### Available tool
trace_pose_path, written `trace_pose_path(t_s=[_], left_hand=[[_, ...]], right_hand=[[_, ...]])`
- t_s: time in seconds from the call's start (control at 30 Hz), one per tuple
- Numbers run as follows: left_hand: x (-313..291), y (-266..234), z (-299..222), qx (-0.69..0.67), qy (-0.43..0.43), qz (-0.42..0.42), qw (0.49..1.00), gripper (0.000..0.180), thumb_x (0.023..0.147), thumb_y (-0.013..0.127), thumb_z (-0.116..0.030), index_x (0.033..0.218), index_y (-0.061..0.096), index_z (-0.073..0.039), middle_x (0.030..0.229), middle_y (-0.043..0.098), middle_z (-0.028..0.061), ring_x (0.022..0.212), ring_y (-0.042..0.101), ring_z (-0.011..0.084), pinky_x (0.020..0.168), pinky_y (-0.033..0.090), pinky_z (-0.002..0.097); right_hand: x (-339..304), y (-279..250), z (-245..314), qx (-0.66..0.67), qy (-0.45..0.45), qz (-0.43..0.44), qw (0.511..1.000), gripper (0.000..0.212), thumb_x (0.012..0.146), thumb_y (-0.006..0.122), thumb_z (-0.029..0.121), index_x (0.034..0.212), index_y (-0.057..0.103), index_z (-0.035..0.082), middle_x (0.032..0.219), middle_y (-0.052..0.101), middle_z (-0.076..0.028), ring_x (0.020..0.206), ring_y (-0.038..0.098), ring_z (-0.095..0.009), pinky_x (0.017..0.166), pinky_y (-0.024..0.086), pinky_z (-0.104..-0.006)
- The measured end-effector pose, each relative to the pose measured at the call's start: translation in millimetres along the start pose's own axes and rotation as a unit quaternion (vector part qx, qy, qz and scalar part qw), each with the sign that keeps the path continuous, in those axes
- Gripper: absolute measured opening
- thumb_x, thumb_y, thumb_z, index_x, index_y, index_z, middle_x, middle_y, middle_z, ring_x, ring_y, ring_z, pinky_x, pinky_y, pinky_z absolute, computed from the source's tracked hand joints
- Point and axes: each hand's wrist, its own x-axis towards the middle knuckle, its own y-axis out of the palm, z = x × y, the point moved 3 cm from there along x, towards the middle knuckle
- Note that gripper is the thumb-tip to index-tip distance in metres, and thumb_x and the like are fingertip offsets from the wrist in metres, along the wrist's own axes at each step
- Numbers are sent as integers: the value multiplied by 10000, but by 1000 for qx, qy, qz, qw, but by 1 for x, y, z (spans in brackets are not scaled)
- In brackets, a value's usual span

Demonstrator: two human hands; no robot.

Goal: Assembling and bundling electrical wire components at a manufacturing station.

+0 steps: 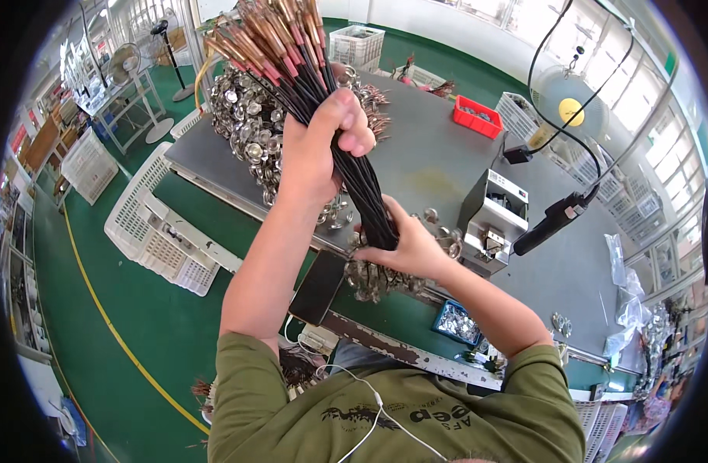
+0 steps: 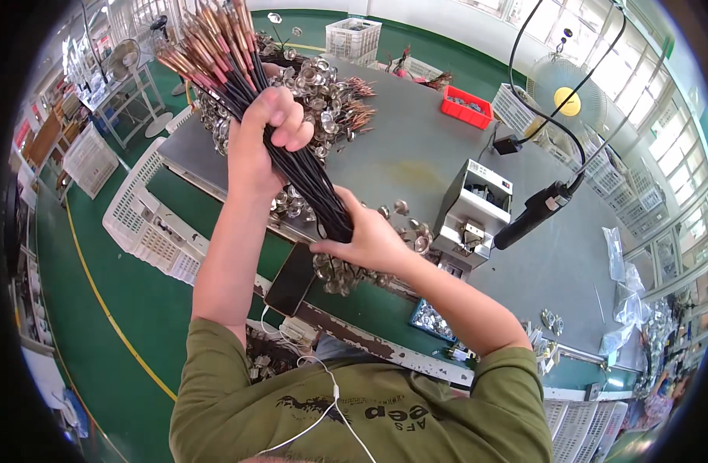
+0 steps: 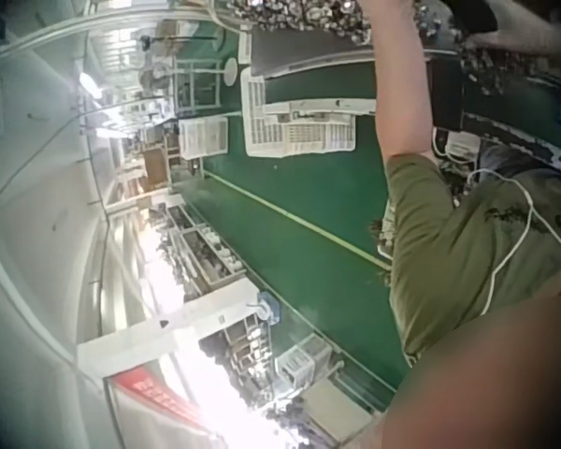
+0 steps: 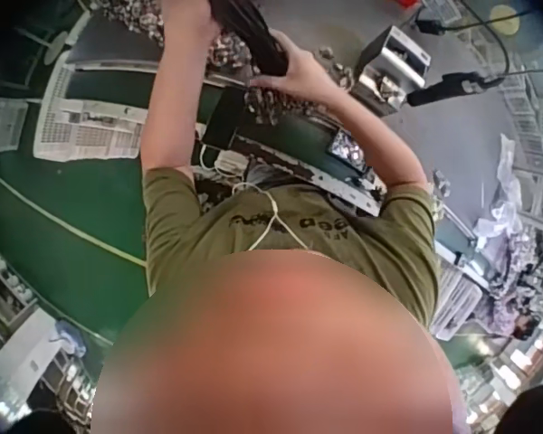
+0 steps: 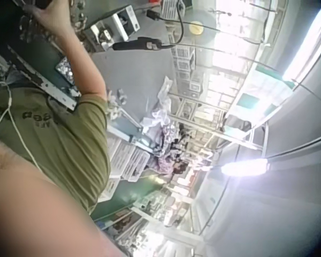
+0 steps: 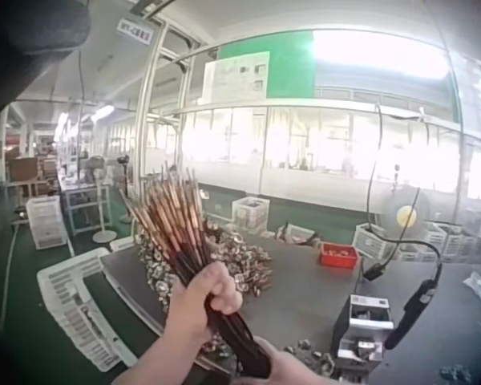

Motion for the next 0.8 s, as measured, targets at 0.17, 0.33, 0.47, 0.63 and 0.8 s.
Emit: trace_pose_path(t_s=[0.17,0.33,0.47,0.63,0.8], left_hand=[[11,-3,12,88,19,-38,995,94,936,584,-74,928,500,-33,650,452,-2,534,444,97,490,406,269],[28,-13,19,223,58,10,973,232,937,633,-222,962,561,-3,770,575,53,645,562,125,600,472,280],[42,33,14,437,6,16,899,436,872,725,-348,1016,543,22,758,613,78,668,604,144,611,503,296],[9,6,16,501,69,82,859,607,895,688,-368,1291,480,43,1019,651,130,992,611,207,907,479,343],[-66,-79,76,531,-164,169,814,650,954,536,-532,1415,467,-79,1392,528,150,1299,488,278,1105,345,369]], right_hand=[[15,0,-19,-11,47,-18,999,650,782,813,297,1305,526,41,931,670,-82,875,614,-119,798,498,-337],[37,-18,22,-37,-190,-190,962,838,700,883,238,1353,423,-15,950,646,-59,913,609,-152,845,488,-300],[59,-30,15,107,-93,-275,951,227,829,737,122,924,571,0,641,567,-37,527,532,-107,496,425,-260],[37,-63,23,282,-101,-154,942,61,938,569,108,941,598,54,490,374,41,361,343,-88,385,291,-266],[32,-83,42,413,-237,63,877,304,968,385,94,1218,559,94,484,368,83,356,330,-36,397,333,-213]])
